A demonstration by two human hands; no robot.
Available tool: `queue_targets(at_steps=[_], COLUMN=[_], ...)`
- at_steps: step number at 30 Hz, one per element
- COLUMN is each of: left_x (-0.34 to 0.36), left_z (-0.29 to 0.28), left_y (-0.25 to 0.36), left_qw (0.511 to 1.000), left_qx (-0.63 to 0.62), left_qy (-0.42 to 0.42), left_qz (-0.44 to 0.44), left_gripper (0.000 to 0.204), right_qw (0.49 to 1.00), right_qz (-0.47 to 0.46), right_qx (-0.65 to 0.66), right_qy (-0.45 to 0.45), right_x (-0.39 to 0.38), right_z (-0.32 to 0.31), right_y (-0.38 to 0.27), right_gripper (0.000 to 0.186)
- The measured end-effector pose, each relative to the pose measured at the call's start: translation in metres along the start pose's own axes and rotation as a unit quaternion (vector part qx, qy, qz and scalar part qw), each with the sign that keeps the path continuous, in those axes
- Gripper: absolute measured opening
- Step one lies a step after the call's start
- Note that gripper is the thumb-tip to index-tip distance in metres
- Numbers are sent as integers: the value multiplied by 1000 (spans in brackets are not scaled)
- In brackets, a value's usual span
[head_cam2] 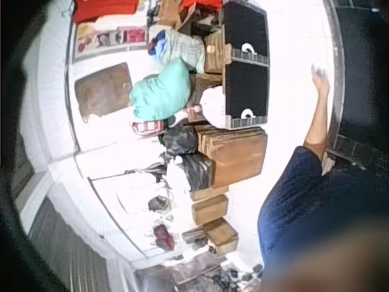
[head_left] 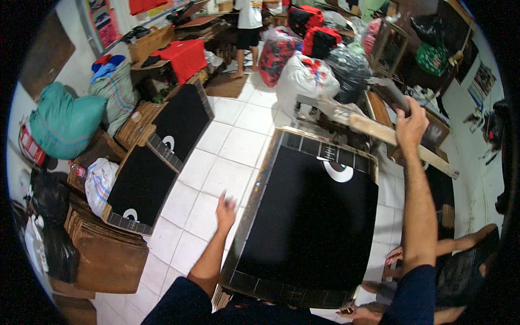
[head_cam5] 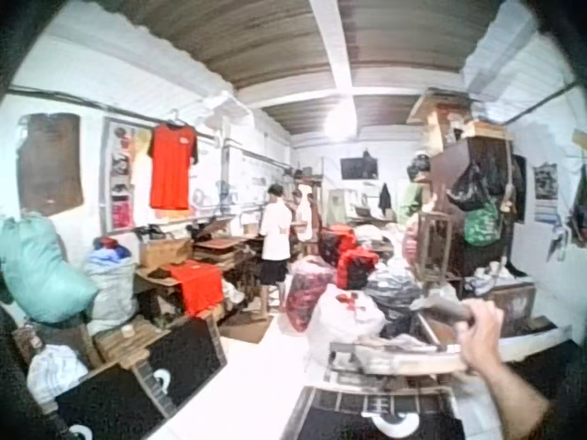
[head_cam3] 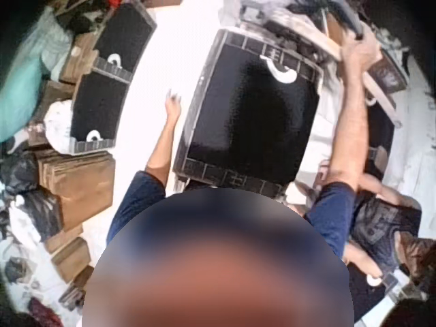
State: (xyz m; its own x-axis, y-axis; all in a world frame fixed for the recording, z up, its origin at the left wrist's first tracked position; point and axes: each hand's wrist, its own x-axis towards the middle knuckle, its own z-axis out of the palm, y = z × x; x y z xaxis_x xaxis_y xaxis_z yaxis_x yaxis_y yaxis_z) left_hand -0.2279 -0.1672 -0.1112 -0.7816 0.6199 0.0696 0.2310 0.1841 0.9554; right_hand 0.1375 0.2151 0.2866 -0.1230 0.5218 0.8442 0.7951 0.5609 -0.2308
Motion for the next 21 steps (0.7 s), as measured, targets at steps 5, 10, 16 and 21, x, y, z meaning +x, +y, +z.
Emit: queue_targets(at_steps=[5,10,16,21], left_x=[-221,-376,-375,-386], left_z=[-138,-158,-162,-165], left_y=[-220,-229,-184,-195], left_qw=[914,893,895,898], left_qx=[211,176,264,408], left_qy=[-258,-87,-23,49], left_qz=[-232,-404,-359,-158], left_gripper=[49,40,26,28], right_qw=[999,997,996,993], right_qz=[-4,27,20,37], right_qx=[-35,-3,-20,-36], right_qy=[-31,-71,-85,-105], right_x=[51,78,93,99], right_z=[14,18,19,18], right_y=[17,30,34,35], right_gripper=[41,41,45,46])
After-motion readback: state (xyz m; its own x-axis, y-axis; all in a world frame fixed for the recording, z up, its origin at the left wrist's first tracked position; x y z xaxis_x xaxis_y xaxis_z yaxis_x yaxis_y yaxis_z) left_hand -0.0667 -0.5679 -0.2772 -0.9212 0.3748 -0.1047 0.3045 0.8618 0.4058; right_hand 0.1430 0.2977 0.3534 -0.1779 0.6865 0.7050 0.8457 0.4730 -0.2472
